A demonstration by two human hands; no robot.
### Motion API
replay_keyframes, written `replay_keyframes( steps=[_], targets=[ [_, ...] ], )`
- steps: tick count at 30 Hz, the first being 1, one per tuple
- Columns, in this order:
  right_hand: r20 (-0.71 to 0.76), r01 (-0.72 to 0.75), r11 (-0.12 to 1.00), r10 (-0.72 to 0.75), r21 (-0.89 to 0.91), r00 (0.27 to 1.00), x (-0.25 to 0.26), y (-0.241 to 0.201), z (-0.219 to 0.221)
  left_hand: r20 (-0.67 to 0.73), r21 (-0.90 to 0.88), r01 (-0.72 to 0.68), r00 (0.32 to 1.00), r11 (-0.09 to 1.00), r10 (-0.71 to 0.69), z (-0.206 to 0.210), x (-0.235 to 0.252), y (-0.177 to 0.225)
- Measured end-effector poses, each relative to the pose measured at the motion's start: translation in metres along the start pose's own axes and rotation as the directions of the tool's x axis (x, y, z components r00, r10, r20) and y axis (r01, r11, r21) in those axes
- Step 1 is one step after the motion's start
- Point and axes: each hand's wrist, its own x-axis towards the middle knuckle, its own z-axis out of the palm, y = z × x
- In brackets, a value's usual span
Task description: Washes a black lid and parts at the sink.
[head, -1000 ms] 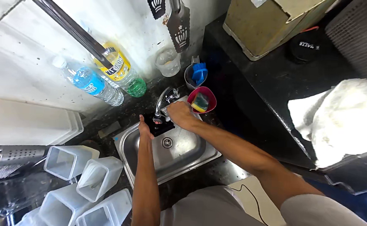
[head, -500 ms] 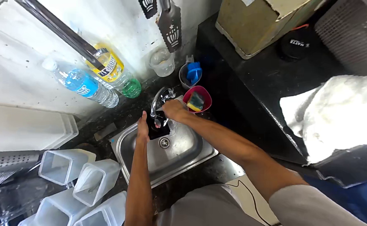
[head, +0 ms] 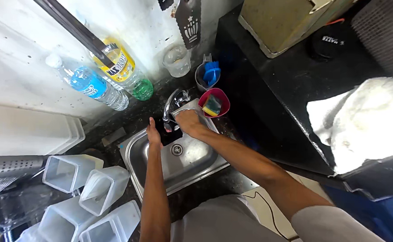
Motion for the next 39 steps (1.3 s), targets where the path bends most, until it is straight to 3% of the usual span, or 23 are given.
replay_keyframes(
  steps=[3, 6, 9, 12, 14, 17, 23, 26, 28, 29, 30, 32, 34, 35, 37, 39],
  targets=[
    [-0.047, -0.014, 1.0, 0.015, 0.013, 0.999, 0.016, 0.01, 0.005, 0.049, -0.045, -0.07, 0.996, 0.997, 0.072, 0.003, -0.002, -0.009],
    [-0.138, -0.052, 0.993, 0.067, 0.107, 0.988, 0.01, 0.012, 0.02, -0.108, -0.204, -0.087, 0.992, 0.975, 0.066, 0.01, 0.0, -0.011],
    [-0.259, -0.071, 0.943, 0.161, 0.324, 0.953, -0.016, 0.009, 0.059, -0.34, -0.256, -0.067, 0.94, 0.964, -0.025, 0.016, -0.008, -0.014],
    [-0.183, -0.212, 0.882, 0.311, 0.42, 0.933, -0.032, 0.009, 0.062, -0.468, -0.315, -0.073, 0.88, 0.946, -0.088, 0.007, -0.013, -0.024],
    [-0.151, -0.283, 0.88, 0.361, 0.381, 0.92, -0.033, 0.018, 0.064, -0.44, -0.427, -0.084, 0.889, 0.9, -0.126, -0.004, -0.022, -0.027],
    [-0.072, -0.292, 0.87, 0.346, 0.397, 0.935, -0.032, 0.026, 0.074, -0.234, -0.634, 0.017, 0.949, 0.773, -0.212, -0.02, -0.033, -0.026],
    [0.09, -0.327, 0.837, 0.321, 0.439, 0.943, -0.029, 0.035, 0.096, -0.179, -0.665, 0.028, 0.964, 0.746, -0.197, -0.022, -0.04, -0.013],
    [0.121, -0.287, 0.816, 0.262, 0.502, 0.958, -0.03, 0.046, 0.112, -0.27, -0.5, -0.128, 0.963, 0.856, -0.014, -0.016, -0.043, -0.016],
    [0.155, -0.29, 0.805, 0.246, 0.517, 0.957, -0.033, 0.05, 0.12, -0.259, -0.153, -0.315, 0.928, 0.937, 0.269, -0.013, -0.049, -0.028],
    [0.168, -0.302, 0.811, 0.251, 0.501, 0.953, -0.035, 0.05, 0.121, -0.185, 0.08, -0.408, 0.891, 0.91, 0.416, -0.013, -0.053, -0.035],
    [0.178, -0.316, 0.821, 0.262, 0.476, 0.949, -0.037, 0.048, 0.121, -0.08, 0.31, -0.486, 0.843, 0.817, 0.532, -0.014, -0.055, -0.043],
    [0.182, -0.329, 0.849, 0.278, 0.412, 0.943, -0.039, 0.042, 0.118, 0.127, 0.639, -0.601, 0.698, 0.48, 0.705, -0.017, -0.056, -0.057],
    [0.164, -0.324, 0.874, 0.282, 0.363, 0.945, -0.037, 0.034, 0.112, 0.234, 0.747, -0.627, 0.558, 0.22, 0.796, -0.021, -0.055, -0.064],
    [0.153, -0.319, 0.88, 0.282, 0.353, 0.947, -0.035, 0.031, 0.108, 0.232, 0.77, -0.613, 0.528, 0.177, 0.817, -0.024, -0.054, -0.066],
    [0.114, -0.299, 0.888, 0.276, 0.349, 0.954, -0.03, 0.025, 0.099, 0.142, 0.769, -0.579, 0.57, 0.273, 0.809, -0.03, -0.052, -0.064],
    [0.056, -0.242, 0.905, 0.238, 0.349, 0.97, -0.024, 0.021, 0.093, -0.022, 0.605, -0.54, 0.724, 0.585, 0.69, -0.034, -0.049, -0.052]
  ],
)
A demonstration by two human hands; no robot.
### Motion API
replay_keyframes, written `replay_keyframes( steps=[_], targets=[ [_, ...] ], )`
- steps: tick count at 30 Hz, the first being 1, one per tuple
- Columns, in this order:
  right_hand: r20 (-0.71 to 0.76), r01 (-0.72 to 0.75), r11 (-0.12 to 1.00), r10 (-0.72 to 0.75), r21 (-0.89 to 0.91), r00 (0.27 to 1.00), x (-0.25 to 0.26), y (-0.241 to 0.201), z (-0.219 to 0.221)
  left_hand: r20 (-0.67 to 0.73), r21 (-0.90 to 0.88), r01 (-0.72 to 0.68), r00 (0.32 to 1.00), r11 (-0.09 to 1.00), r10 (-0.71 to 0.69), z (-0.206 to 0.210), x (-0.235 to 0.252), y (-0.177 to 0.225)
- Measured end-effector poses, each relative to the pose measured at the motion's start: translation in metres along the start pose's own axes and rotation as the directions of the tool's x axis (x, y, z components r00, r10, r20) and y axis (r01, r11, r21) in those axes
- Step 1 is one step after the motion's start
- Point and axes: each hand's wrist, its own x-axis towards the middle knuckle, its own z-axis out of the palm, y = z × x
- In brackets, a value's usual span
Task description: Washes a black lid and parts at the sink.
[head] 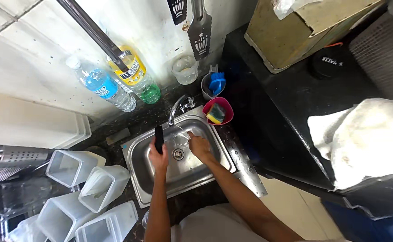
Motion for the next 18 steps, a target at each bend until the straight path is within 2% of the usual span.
replay_keyframes(
  steps=[1, 3, 4, 5, 7, 10, 13, 18],
  targets=[
    [-0.027, 0.054, 0.999, -0.054, 0.001, 0.998, 0.003, -0.002, -0.001, 0.012, -0.197, 0.161, 0.987, 0.967, -0.162, -0.002, 0.009, 0.003],
    [-0.11, 0.176, 0.984, -0.171, 0.036, 0.979, 0.008, -0.005, -0.003, 0.098, -0.522, 0.434, 0.886, 0.734, -0.454, -0.004, 0.031, 0.001],
    [-0.164, 0.231, 0.971, -0.219, 0.06, 0.962, 0.009, -0.004, -0.004, 0.169, -0.59, 0.517, 0.83, 0.62, -0.531, -0.006, 0.042, -0.002],
    [-0.21, 0.274, 0.959, -0.255, 0.069, 0.944, 0.009, -0.003, -0.009, 0.246, -0.609, 0.578, 0.789, 0.543, -0.563, -0.01, 0.052, -0.002],
    [-0.288, 0.336, 0.939, -0.301, 0.078, 0.909, 0.006, -0.001, -0.021, 0.353, -0.593, 0.649, 0.741, 0.476, -0.571, -0.017, 0.069, 0.005],
    [-0.354, 0.403, 0.913, -0.355, 0.069, 0.865, 0.002, 0.004, -0.034, 0.392, -0.572, 0.709, 0.678, 0.413, -0.621, -0.019, 0.098, 0.024],
    [-0.357, 0.408, 0.911, -0.365, 0.051, 0.86, -0.001, 0.006, -0.043, 0.44, -0.527, 0.765, 0.619, 0.372, -0.65, -0.016, 0.114, 0.037],
    [-0.303, 0.394, 0.917, -0.394, -0.065, 0.868, -0.002, 0.007, -0.045, 0.482, -0.496, 0.803, 0.571, 0.331, -0.664, -0.003, 0.12, 0.044]
  ],
)
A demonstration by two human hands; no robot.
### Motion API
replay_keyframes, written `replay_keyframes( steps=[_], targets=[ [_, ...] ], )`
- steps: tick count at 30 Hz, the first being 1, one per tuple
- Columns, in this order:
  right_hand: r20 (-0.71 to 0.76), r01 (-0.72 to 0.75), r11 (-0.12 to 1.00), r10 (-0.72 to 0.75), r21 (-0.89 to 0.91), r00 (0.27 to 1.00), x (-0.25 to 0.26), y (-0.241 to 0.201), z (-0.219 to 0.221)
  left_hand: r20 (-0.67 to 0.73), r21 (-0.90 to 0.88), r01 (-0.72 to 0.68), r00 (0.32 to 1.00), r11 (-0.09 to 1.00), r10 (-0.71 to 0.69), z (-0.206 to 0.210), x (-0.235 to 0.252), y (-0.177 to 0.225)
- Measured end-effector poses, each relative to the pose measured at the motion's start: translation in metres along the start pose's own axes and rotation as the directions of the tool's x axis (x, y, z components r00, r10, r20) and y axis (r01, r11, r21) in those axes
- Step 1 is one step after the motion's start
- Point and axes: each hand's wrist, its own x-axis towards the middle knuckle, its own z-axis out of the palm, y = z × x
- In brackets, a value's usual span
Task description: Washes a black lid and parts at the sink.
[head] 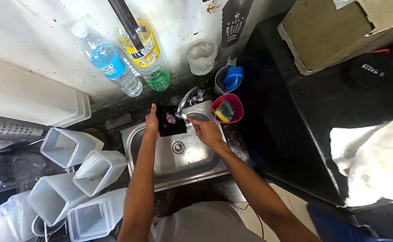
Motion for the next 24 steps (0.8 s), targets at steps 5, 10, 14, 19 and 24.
replay_keyframes(
  steps=[5, 10, 14, 19, 24],
  targets=[
    [0.182, 0.053, 0.971, -0.01, -0.233, 0.983, -0.004, -0.011, -0.001, 0.026, 0.098, -0.07, 0.997, 0.993, 0.068, 0.01, 0.0, -0.003],
    [0.25, 0.123, 0.938, -0.04, -0.324, 0.967, -0.004, -0.015, 0.008, 0.028, 0.352, -0.222, 0.973, 0.909, 0.227, 0.013, 0.002, -0.01],
    [0.395, 0.1, 0.955, 0.019, -0.279, 0.918, -0.007, -0.032, -0.001, 0.008, 0.534, -0.253, 0.956, 0.807, 0.295, 0.018, 0.008, -0.015],
    [0.281, 0.111, 0.959, -0.035, -0.259, 0.959, -0.009, -0.012, 0.006, 0.067, 0.512, -0.278, 0.956, 0.813, 0.285, 0.011, 0.002, -0.038],
    [0.305, 0.04, 0.977, 0.026, -0.21, 0.952, 0.007, -0.006, 0.005, 0.019, 0.495, -0.289, 0.947, 0.82, 0.322, 0.007, -0.006, -0.033]
  ],
)
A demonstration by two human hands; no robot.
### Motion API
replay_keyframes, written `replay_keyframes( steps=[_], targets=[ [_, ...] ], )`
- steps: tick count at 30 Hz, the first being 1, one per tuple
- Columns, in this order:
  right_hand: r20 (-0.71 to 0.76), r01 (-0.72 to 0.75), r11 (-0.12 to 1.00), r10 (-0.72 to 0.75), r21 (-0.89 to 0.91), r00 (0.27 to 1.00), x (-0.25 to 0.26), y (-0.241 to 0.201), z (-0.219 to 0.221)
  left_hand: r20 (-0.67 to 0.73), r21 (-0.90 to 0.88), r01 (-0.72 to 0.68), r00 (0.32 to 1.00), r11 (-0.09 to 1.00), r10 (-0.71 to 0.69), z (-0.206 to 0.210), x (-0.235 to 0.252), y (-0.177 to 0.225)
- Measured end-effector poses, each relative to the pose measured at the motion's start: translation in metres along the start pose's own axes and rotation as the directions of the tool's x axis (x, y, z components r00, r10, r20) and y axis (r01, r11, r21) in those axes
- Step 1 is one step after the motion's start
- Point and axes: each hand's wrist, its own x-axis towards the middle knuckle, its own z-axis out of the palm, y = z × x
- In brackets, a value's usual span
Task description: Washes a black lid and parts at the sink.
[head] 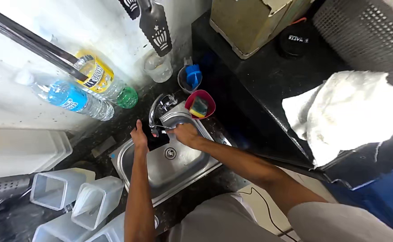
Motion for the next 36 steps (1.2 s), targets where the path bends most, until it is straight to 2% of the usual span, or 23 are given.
replay_keyframes(
  steps=[2, 5, 7, 9, 12, 15, 16, 19, 20, 22, 25, 27, 31, 34, 36],
  targets=[
    [-0.038, 0.03, 0.999, -0.031, -0.041, 0.999, 0.002, -0.008, 0.013, -0.033, 0.027, 0.014, 0.999, 1.0, -0.013, -0.003, 0.0, 0.001],
    [0.039, 0.099, 0.994, -0.098, -0.045, 0.994, -0.003, -0.013, 0.01, -0.04, 0.028, 0.036, 0.999, 0.999, -0.035, -0.012, 0.012, -0.003],
    [-0.069, 0.026, 0.999, -0.024, 0.029, 0.997, 0.0, -0.005, -0.001, -0.032, -0.046, 0.068, 0.997, 0.997, -0.069, -0.018, 0.016, -0.01],
    [-0.108, -0.037, 0.994, 0.047, 0.1, 0.993, 0.006, -0.007, -0.014, -0.011, -0.138, 0.1, 0.995, 0.985, -0.102, -0.022, 0.014, -0.014],
    [-0.075, -0.027, 0.984, 0.041, 0.178, 0.996, 0.012, -0.022, -0.001, -0.001, -0.195, 0.061, 0.998, 0.979, -0.062, -0.018, 0.012, -0.011],
    [0.064, -0.039, 0.982, 0.027, 0.186, 0.998, 0.0, -0.039, 0.011, -0.063, -0.116, -0.021, 0.998, 0.993, 0.014, -0.015, 0.008, -0.009],
    [0.068, -0.055, 0.979, 0.042, 0.197, 0.997, 0.0, -0.038, 0.011, -0.074, -0.107, -0.033, 0.997, 0.994, 0.025, -0.015, 0.009, -0.009],
    [-0.111, -0.081, 0.972, 0.108, 0.221, 0.988, 0.012, -0.03, 0.02, -0.116, -0.157, -0.038, 0.993, 0.987, 0.02, -0.013, 0.005, -0.005],
    [-0.112, -0.092, 0.975, 0.116, 0.2, 0.987, 0.013, -0.032, 0.025, -0.129, -0.168, -0.048, 0.991, 0.985, 0.026, -0.012, 0.003, -0.004],
    [-0.002, -0.115, 0.973, 0.118, 0.198, 0.993, 0.005, -0.039, 0.031, -0.147, -0.152, -0.107, 0.986, 0.983, 0.084, -0.008, 0.002, -0.009],
    [0.164, -0.129, 0.936, 0.078, 0.328, 0.983, -0.004, -0.036, 0.026, -0.097, -0.193, -0.214, 0.975, 0.958, 0.198, -0.001, 0.001, -0.042],
    [0.188, -0.1, 0.921, 0.03, 0.378, 0.982, -0.003, -0.027, 0.025, -0.137, -0.287, -0.258, 0.964, 0.923, 0.227, 0.006, -0.002, -0.06],
    [0.054, -0.041, 0.978, 0.03, 0.202, 0.998, 0.015, -0.005, 0.029, -0.198, -0.411, -0.349, 0.936, 0.842, 0.292, 0.019, -0.002, -0.062],
    [0.019, -0.051, 0.989, 0.049, 0.136, 0.999, 0.012, -0.018, 0.017, -0.198, -0.379, -0.374, 0.926, 0.846, 0.321, 0.019, 0.004, -0.053],
    [0.043, 0.009, 0.996, -0.013, 0.092, 0.999, 0.004, -0.03, 0.007, -0.174, -0.333, -0.382, 0.923, 0.862, 0.342, 0.015, 0.007, -0.046]
  ],
)
